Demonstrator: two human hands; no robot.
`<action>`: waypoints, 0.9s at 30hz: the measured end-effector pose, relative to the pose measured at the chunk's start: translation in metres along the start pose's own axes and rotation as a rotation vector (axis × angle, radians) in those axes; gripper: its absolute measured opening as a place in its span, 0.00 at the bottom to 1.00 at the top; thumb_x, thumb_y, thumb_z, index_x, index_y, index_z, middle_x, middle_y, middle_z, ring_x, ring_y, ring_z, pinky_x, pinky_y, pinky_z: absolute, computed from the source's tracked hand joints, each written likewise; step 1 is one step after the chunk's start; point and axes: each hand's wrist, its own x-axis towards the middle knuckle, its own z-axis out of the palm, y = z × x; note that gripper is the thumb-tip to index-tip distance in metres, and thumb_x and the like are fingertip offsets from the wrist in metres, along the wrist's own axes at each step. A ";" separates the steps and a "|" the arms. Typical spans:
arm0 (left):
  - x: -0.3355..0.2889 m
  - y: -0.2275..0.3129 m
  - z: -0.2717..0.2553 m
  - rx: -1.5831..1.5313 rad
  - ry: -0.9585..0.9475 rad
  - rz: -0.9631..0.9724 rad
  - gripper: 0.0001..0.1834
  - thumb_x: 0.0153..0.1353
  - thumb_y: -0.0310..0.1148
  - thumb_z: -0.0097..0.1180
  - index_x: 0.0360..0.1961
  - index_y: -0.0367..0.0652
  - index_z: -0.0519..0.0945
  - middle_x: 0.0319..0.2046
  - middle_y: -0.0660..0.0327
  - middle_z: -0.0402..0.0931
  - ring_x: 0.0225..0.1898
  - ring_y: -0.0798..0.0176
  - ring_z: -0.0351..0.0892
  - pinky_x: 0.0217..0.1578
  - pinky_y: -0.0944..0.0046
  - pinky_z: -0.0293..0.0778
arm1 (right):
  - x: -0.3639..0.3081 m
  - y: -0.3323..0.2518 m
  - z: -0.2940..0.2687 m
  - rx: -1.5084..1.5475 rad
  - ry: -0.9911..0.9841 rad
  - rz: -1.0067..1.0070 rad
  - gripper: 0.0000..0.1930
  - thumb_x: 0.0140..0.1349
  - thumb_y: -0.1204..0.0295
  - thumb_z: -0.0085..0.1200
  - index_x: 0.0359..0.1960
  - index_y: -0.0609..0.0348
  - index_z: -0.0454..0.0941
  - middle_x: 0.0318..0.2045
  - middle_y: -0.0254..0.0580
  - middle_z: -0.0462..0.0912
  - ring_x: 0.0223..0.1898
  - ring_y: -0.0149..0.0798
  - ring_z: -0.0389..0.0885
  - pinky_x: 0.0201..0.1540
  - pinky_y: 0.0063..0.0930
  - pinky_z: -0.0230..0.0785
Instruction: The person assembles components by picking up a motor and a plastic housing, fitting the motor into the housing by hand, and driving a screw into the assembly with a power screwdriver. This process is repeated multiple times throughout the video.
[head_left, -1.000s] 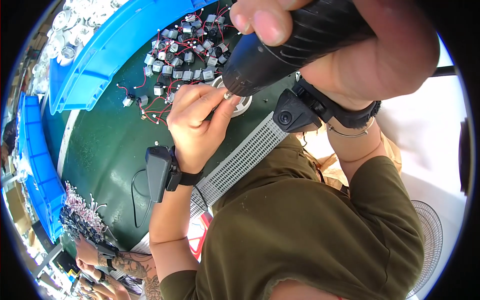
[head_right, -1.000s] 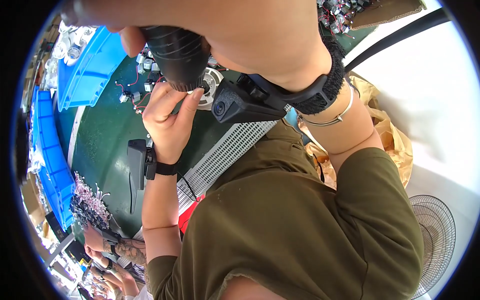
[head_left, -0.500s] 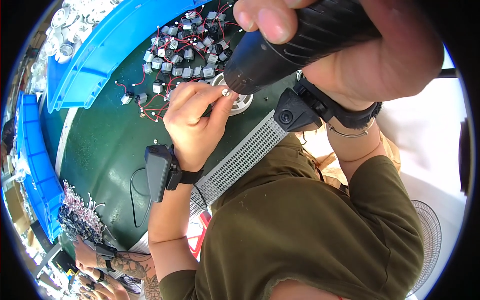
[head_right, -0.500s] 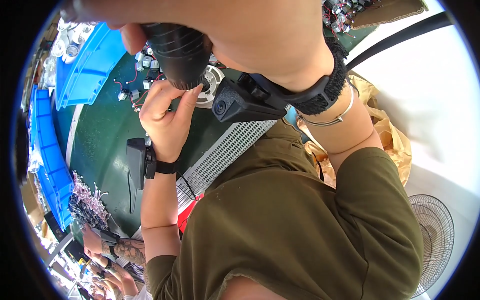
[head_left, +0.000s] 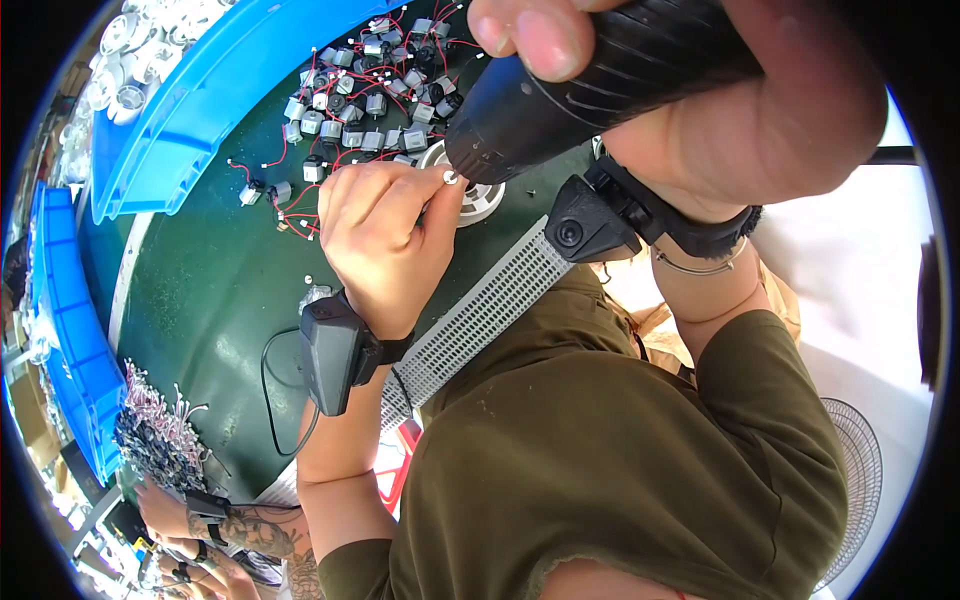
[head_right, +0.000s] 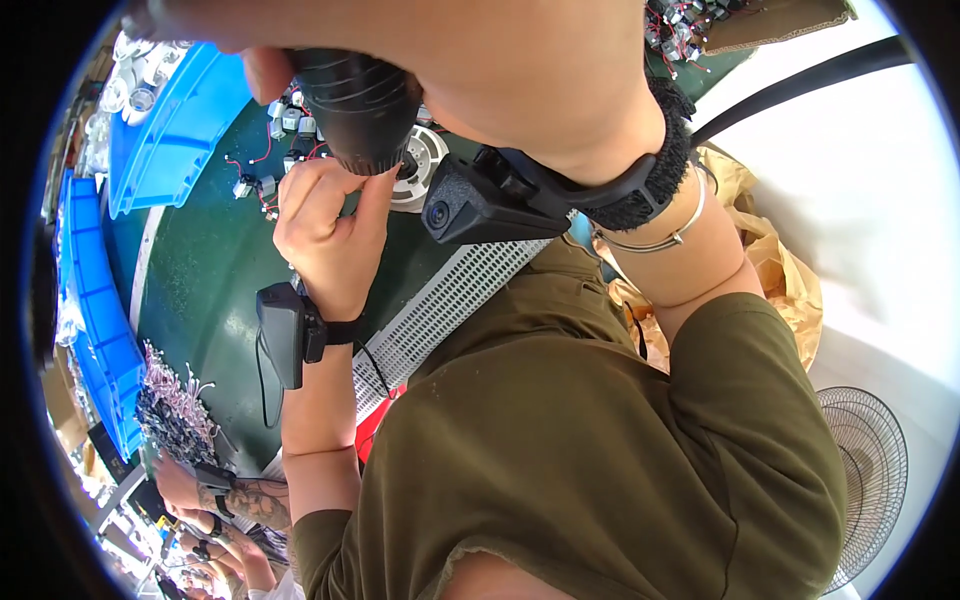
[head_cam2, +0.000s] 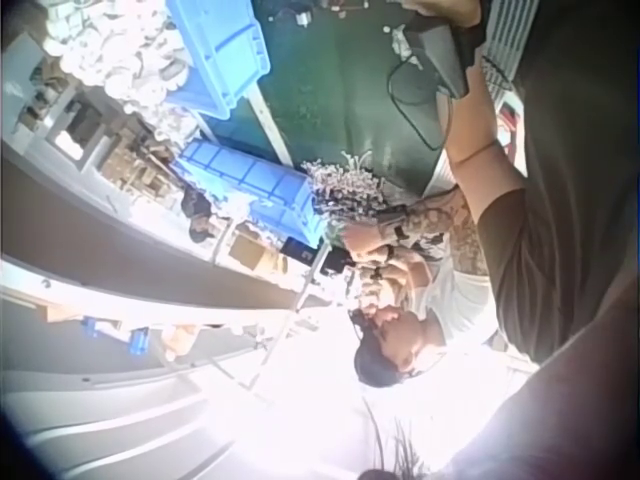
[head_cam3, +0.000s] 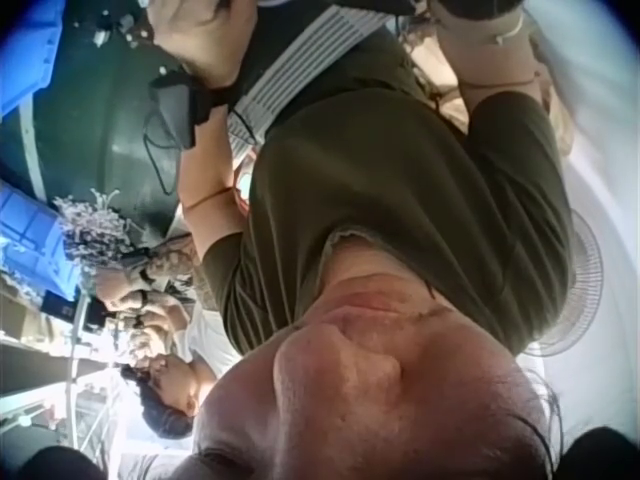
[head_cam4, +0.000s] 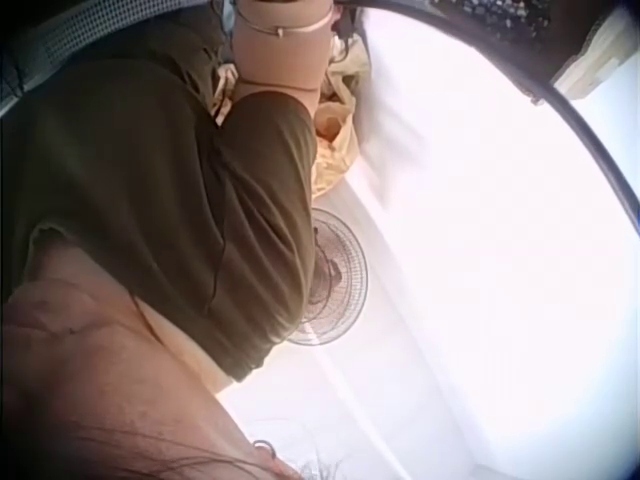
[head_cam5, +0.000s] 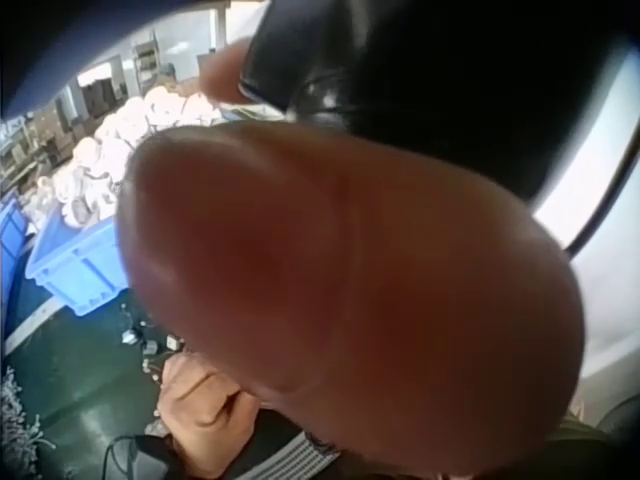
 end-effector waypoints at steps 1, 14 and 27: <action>0.000 0.000 0.000 0.009 -0.003 -0.001 0.09 0.37 0.23 0.67 0.22 0.45 0.80 0.21 0.65 0.74 0.24 0.61 0.72 0.30 0.63 0.65 | 0.000 0.000 0.000 0.003 0.000 0.002 0.16 0.54 0.77 0.49 0.45 0.70 0.66 0.26 0.40 0.73 0.28 0.34 0.73 0.35 0.25 0.68; -0.002 0.005 0.009 -0.041 0.051 -0.071 0.11 0.34 0.22 0.68 0.19 0.44 0.77 0.20 0.64 0.71 0.23 0.59 0.70 0.28 0.62 0.64 | 0.002 -0.001 0.002 0.013 0.002 0.008 0.16 0.55 0.77 0.48 0.46 0.71 0.66 0.27 0.40 0.73 0.29 0.33 0.74 0.36 0.24 0.68; -0.009 -0.005 -0.015 -0.063 -0.170 -0.065 0.30 0.33 0.35 0.73 0.40 0.38 0.77 0.36 0.55 0.72 0.35 0.54 0.73 0.37 0.59 0.69 | 0.018 0.003 0.031 -0.035 0.058 0.207 0.16 0.56 0.76 0.48 0.46 0.71 0.66 0.28 0.40 0.73 0.30 0.32 0.74 0.37 0.24 0.68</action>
